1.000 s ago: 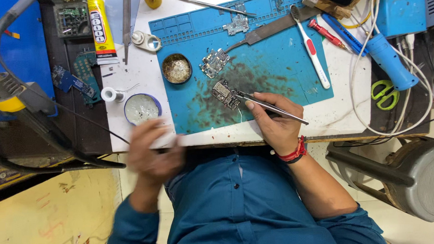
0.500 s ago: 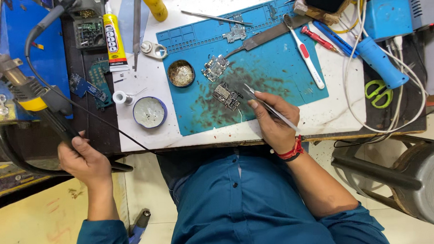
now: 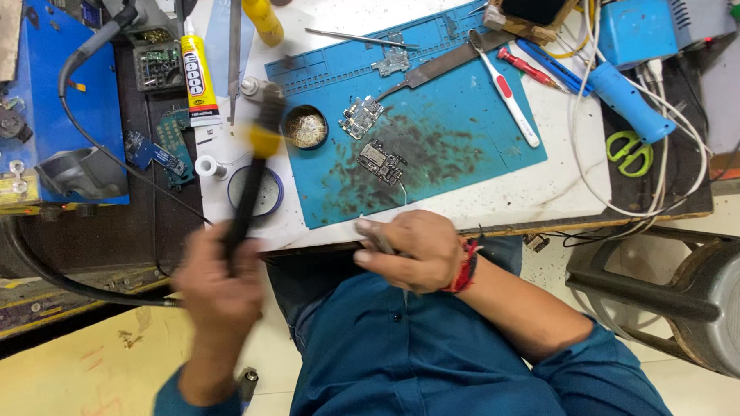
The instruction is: The person uses a hot air gun and tweezers to heat and remove small components from a circuit board. They repeatedly apply heat, scrape with a tool, and reposition the board on a blue mat while handling solder and flux.
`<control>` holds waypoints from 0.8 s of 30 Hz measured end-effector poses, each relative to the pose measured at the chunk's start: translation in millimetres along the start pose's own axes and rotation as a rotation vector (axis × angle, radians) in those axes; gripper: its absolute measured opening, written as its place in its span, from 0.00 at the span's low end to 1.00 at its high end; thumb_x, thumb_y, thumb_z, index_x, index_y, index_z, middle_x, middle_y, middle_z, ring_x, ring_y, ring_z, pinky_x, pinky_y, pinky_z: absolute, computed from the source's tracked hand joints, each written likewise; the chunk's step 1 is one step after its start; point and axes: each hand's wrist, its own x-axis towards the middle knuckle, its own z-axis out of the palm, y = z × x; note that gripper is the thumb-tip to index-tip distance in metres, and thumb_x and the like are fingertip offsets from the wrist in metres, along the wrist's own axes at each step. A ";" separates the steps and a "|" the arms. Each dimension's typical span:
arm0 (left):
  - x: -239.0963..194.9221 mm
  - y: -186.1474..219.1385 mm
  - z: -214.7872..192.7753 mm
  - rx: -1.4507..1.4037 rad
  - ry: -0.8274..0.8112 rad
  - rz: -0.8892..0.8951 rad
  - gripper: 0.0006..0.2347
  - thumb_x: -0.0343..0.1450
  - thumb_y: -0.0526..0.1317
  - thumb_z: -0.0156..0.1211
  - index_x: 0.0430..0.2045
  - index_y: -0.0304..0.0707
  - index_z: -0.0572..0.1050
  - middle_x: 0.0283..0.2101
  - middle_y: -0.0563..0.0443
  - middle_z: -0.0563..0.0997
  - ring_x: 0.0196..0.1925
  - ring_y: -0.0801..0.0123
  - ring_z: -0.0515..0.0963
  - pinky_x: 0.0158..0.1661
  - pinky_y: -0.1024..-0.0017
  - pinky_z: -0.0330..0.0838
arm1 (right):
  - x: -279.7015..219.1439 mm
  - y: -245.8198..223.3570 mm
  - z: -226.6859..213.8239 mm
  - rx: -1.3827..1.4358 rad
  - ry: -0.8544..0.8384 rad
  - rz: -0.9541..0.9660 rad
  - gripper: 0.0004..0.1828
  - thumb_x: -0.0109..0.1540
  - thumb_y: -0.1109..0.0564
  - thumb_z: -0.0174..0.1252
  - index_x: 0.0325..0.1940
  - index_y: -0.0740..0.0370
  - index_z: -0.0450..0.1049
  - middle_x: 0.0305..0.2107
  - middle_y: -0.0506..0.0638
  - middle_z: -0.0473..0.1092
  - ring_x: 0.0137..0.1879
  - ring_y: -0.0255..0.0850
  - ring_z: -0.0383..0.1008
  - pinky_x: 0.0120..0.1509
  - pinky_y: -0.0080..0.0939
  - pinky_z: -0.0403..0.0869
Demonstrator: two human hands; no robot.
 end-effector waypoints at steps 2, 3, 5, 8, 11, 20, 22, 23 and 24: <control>1.7 44.3 16.8 0.053 -0.170 -0.026 0.15 0.68 0.46 0.71 0.40 0.35 0.79 0.24 0.41 0.80 0.24 0.49 0.80 0.27 0.57 0.72 | 11.0 0.1 -0.6 -0.033 -0.046 -0.024 0.19 0.62 0.61 0.65 0.58 0.58 0.75 0.55 0.65 0.72 0.36 0.47 0.78 0.41 0.44 0.77; 5.9 60.5 20.2 -0.066 -0.216 -0.006 0.15 0.68 0.46 0.70 0.39 0.35 0.78 0.25 0.43 0.80 0.26 0.52 0.81 0.28 0.59 0.73 | 16.2 1.5 -0.3 -0.071 -0.056 -0.001 0.20 0.61 0.61 0.64 0.58 0.58 0.76 0.56 0.65 0.72 0.37 0.47 0.78 0.41 0.44 0.77; 12.0 82.2 23.7 -0.152 -0.257 0.074 0.15 0.68 0.46 0.70 0.40 0.34 0.78 0.27 0.44 0.82 0.27 0.53 0.82 0.29 0.61 0.74 | 18.9 -1.6 -2.2 -0.155 -0.063 0.070 0.20 0.60 0.61 0.64 0.58 0.56 0.76 0.56 0.64 0.73 0.36 0.46 0.77 0.40 0.44 0.76; 11.0 101.5 27.8 -0.021 -0.088 0.286 0.16 0.67 0.45 0.70 0.41 0.33 0.77 0.32 0.40 0.82 0.28 0.49 0.80 0.31 0.59 0.72 | 21.5 -0.9 -8.5 -0.239 -0.051 0.165 0.20 0.60 0.62 0.67 0.57 0.55 0.77 0.55 0.61 0.74 0.36 0.44 0.77 0.39 0.43 0.75; -5.7 112.6 34.7 -0.083 0.089 0.532 0.13 0.67 0.42 0.69 0.39 0.37 0.75 0.36 0.39 0.82 0.33 0.50 0.82 0.36 0.59 0.73 | 27.0 6.4 -18.9 -0.253 -0.002 0.265 0.22 0.60 0.63 0.66 0.58 0.56 0.76 0.56 0.57 0.74 0.42 0.47 0.80 0.44 0.44 0.76; -2.9 72.3 89.7 -0.460 0.125 0.213 0.27 0.77 0.61 0.41 0.49 0.32 0.68 0.51 0.38 0.75 0.61 0.48 0.70 0.67 0.48 0.60 | 63.0 -6.0 -10.5 -0.067 0.002 0.227 0.22 0.61 0.62 0.68 0.59 0.54 0.74 0.57 0.58 0.74 0.44 0.47 0.81 0.44 0.42 0.78; -1.1 60.8 88.8 -0.433 0.227 0.135 0.28 0.79 0.64 0.35 0.52 0.36 0.68 0.53 0.45 0.76 0.67 0.49 0.70 0.72 0.48 0.63 | 60.0 -11.3 3.2 0.070 -0.047 0.143 0.23 0.60 0.55 0.72 0.58 0.56 0.75 0.55 0.64 0.74 0.37 0.47 0.77 0.39 0.44 0.75; -1.5 57.2 87.8 -0.479 0.317 0.038 0.31 0.80 0.66 0.36 0.58 0.33 0.65 0.60 0.41 0.71 0.72 0.47 0.67 0.71 0.52 0.66 | 57.3 -13.5 10.5 0.090 0.003 0.123 0.21 0.61 0.57 0.70 0.58 0.57 0.74 0.55 0.64 0.73 0.37 0.47 0.78 0.39 0.44 0.74; 5.9 50.8 88.3 -0.619 0.459 0.061 0.28 0.79 0.66 0.37 0.56 0.39 0.65 0.59 0.41 0.74 0.65 0.53 0.71 0.65 0.57 0.67 | 56.3 -11.6 17.9 0.109 0.052 0.091 0.20 0.63 0.60 0.68 0.58 0.58 0.74 0.54 0.63 0.73 0.37 0.47 0.78 0.39 0.45 0.74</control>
